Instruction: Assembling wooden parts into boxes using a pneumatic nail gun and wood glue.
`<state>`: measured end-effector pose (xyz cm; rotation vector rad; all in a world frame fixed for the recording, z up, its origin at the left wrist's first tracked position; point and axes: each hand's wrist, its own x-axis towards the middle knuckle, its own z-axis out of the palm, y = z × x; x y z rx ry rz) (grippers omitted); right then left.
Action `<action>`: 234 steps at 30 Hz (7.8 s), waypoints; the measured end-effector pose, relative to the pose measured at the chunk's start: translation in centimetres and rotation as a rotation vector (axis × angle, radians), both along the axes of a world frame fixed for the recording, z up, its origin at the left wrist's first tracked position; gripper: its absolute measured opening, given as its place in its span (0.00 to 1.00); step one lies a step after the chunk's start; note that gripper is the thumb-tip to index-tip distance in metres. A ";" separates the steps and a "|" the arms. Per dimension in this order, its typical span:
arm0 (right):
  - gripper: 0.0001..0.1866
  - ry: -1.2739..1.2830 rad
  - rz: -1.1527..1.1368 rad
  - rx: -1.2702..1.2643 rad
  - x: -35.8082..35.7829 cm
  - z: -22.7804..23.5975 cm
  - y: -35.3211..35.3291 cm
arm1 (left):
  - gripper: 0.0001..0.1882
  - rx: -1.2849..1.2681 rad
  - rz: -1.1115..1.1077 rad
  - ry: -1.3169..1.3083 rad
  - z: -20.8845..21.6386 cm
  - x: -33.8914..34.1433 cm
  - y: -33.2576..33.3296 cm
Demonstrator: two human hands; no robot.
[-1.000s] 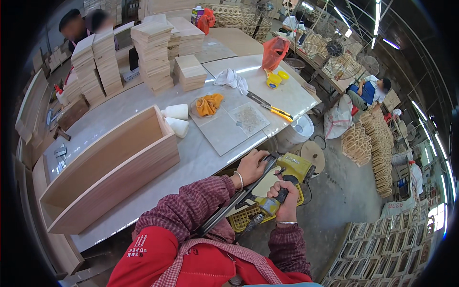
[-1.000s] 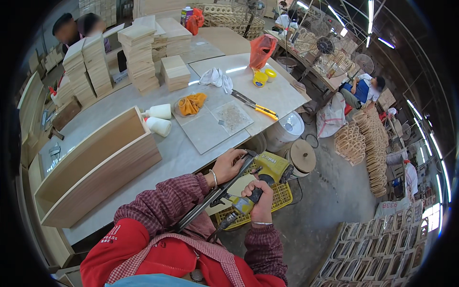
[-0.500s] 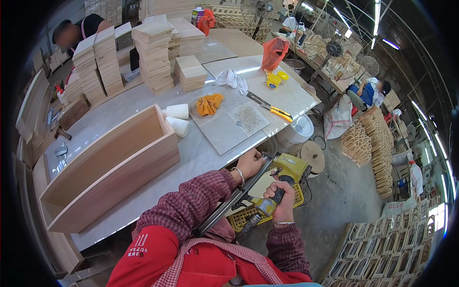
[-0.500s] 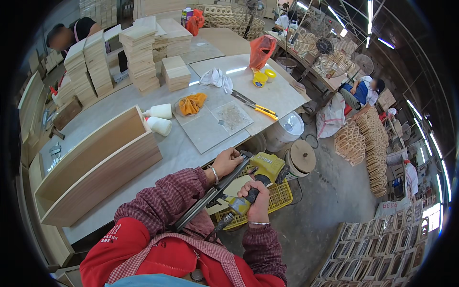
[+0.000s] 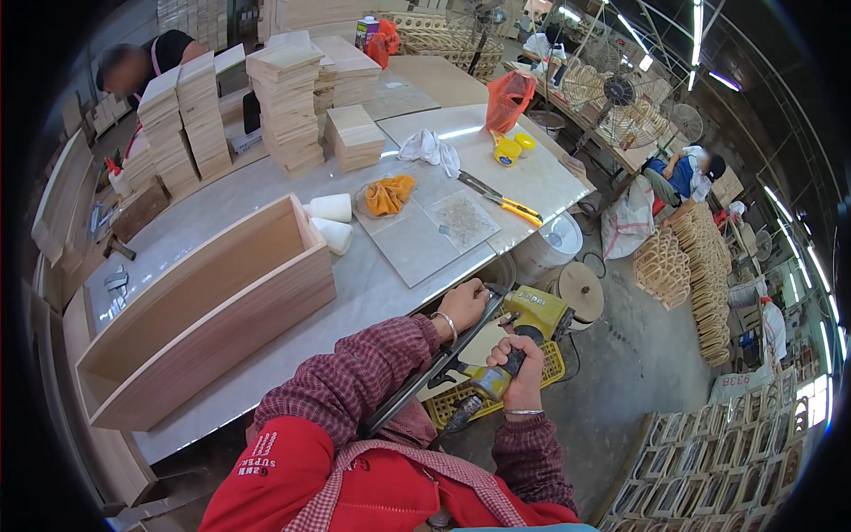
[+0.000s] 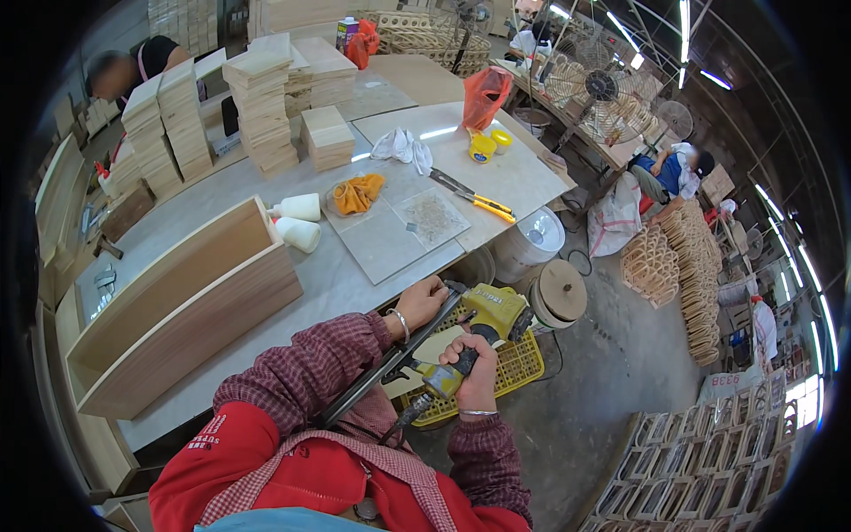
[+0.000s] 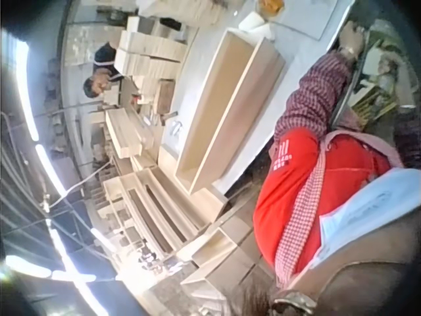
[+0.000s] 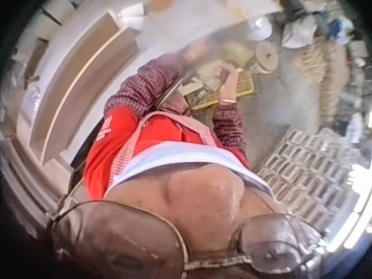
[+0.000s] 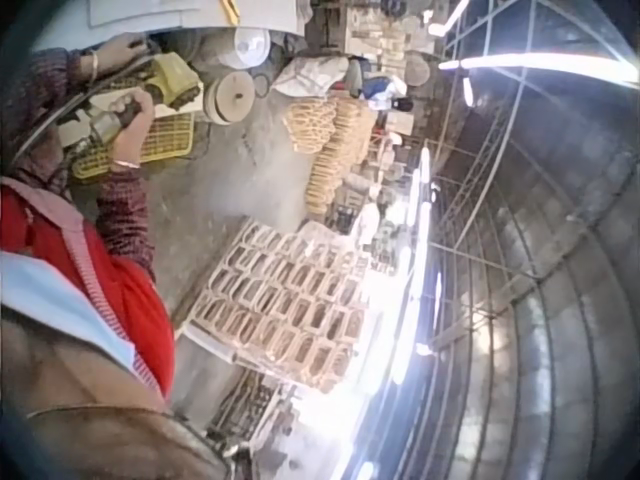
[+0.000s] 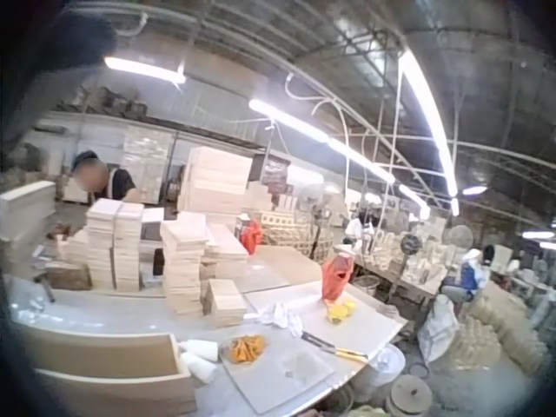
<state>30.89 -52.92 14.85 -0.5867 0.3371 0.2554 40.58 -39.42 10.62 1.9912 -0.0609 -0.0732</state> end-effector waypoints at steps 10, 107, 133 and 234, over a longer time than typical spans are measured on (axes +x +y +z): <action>0.09 -0.067 0.024 0.055 0.2 -0.4 -1.4 | 0.19 -0.154 -0.111 0.076 -0.4 0.2 1.8; 0.36 -0.941 0.458 -2.355 6.2 1.0 -3.7 | 0.29 0.720 -0.207 -0.633 -7.0 13.3 9.4; 0.30 -1.407 0.324 -2.440 22.5 -1.8 4.9 | 0.12 0.185 0.496 -0.302 -2.2 -16.2 16.6; 0.24 -1.041 0.820 -1.571 25.9 -1.3 33.9 | 0.18 0.801 0.443 -0.030 18.2 -13.9 35.3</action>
